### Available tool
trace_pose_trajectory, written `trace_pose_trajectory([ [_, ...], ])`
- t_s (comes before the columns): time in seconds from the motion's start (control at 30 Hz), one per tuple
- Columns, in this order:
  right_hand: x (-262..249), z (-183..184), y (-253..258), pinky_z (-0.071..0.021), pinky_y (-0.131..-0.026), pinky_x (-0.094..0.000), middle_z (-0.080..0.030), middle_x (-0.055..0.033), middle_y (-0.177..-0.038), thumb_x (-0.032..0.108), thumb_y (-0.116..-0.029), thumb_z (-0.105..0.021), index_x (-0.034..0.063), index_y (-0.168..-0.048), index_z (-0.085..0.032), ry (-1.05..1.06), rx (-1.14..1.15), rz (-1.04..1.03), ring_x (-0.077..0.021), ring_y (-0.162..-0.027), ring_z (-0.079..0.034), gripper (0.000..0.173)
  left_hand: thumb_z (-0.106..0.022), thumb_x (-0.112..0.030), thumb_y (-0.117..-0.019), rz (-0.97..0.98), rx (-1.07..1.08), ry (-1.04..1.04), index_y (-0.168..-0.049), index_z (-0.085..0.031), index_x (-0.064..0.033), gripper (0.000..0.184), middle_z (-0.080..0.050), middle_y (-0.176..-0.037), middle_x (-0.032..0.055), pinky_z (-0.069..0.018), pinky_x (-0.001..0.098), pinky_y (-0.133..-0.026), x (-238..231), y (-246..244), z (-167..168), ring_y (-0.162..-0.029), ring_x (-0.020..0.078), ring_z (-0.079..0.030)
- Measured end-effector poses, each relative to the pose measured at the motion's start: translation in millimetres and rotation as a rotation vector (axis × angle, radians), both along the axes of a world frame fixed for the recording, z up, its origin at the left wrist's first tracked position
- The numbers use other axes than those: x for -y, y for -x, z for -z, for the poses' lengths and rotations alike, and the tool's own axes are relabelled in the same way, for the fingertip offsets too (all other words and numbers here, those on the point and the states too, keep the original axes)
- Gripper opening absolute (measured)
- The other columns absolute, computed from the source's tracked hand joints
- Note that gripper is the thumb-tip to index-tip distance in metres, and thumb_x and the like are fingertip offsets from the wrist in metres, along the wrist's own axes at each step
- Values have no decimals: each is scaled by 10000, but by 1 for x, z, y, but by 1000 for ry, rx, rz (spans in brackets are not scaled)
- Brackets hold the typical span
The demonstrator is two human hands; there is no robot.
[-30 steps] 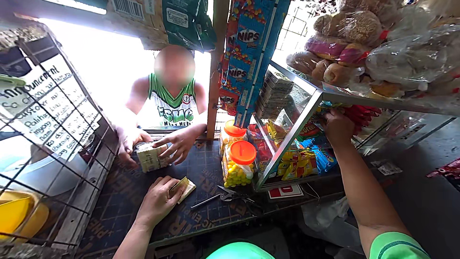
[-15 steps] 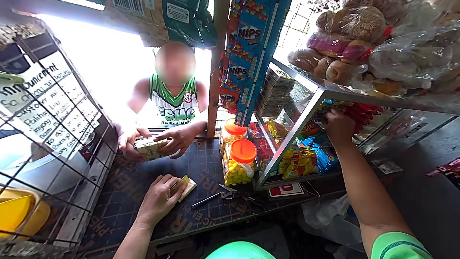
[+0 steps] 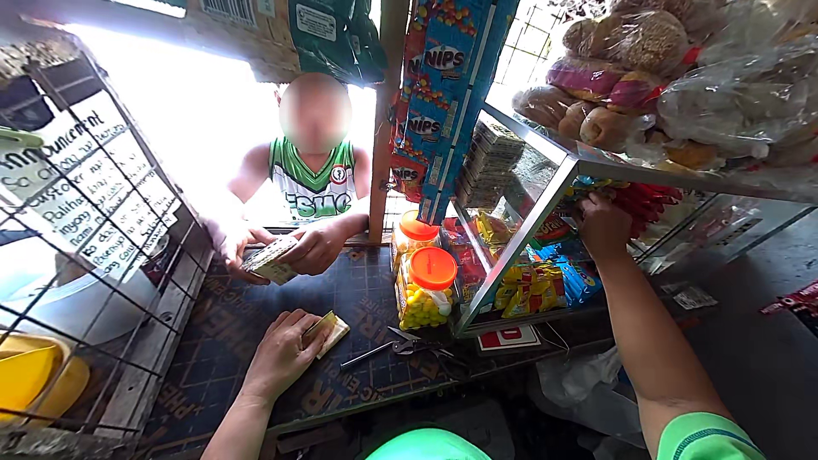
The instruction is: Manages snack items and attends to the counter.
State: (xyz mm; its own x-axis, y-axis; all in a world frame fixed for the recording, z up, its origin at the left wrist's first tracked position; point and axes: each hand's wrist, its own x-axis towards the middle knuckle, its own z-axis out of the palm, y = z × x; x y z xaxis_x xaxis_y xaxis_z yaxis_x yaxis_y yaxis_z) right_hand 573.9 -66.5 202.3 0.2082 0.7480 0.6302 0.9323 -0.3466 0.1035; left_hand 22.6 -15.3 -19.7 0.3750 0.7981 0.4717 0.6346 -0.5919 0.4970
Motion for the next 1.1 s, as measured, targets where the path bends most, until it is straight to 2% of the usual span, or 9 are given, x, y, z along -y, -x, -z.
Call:
trace_pose_trajectory([
  [0.47, 0, -5, -6, -516, -647, -667, -679, -293, -1087, 62, -962, -686, -58, -998, -726, 13, 55, -37, -513, -878, -684, 132, -573, -407, -919, 5, 13, -12, -948, -742, -6, 436, -690, -925, 179, -498, 583, -830, -3, 1, 3, -935, 411, -649],
  [0.73, 1, -7, -7, -524, -684, -661, -678, -280, -1080, 59, -942, -712, -51, -988, -720, 39, 60, -34, -507, -943, -676, 119, -577, -405, -921, -1, 13, 6, -952, -742, -12, 428, -688, -936, 180, -496, 585, -842, -3, 1, 2, -950, 415, -645],
  [0.9, 3, -10, -7, -522, -674, -657, -678, -276, -1104, 71, -955, -702, -45, -1007, -728, 66, 56, -30, -503, -942, -679, 130, -580, -405, -918, -1, 14, 4, -945, -740, -3, 434, -688, -929, 180, -494, 588, -834, -2, 1, 2, -945, 419, -644],
  [1.0, 5, -14, -3, -517, -695, -675, -678, -270, -1171, 73, -968, -686, -42, -1025, -735, 93, 45, -21, -502, -974, -680, 136, -577, -407, -922, 0, 17, 5, -948, -741, -3, 437, -689, -937, 184, -495, 588, -839, -3, 1, 2, -950, 424, -645],
  [1.1, 7, -18, -3, -520, -683, -668, -682, -266, -1163, 61, -968, -681, -41, -1018, -735, 100, 62, -28, -497, -970, -682, 126, -580, -403, -922, 2, 11, 11, -949, -741, -2, 433, -691, -938, 183, -494, 585, -844, -3, 1, 3, -955, 421, -645],
])
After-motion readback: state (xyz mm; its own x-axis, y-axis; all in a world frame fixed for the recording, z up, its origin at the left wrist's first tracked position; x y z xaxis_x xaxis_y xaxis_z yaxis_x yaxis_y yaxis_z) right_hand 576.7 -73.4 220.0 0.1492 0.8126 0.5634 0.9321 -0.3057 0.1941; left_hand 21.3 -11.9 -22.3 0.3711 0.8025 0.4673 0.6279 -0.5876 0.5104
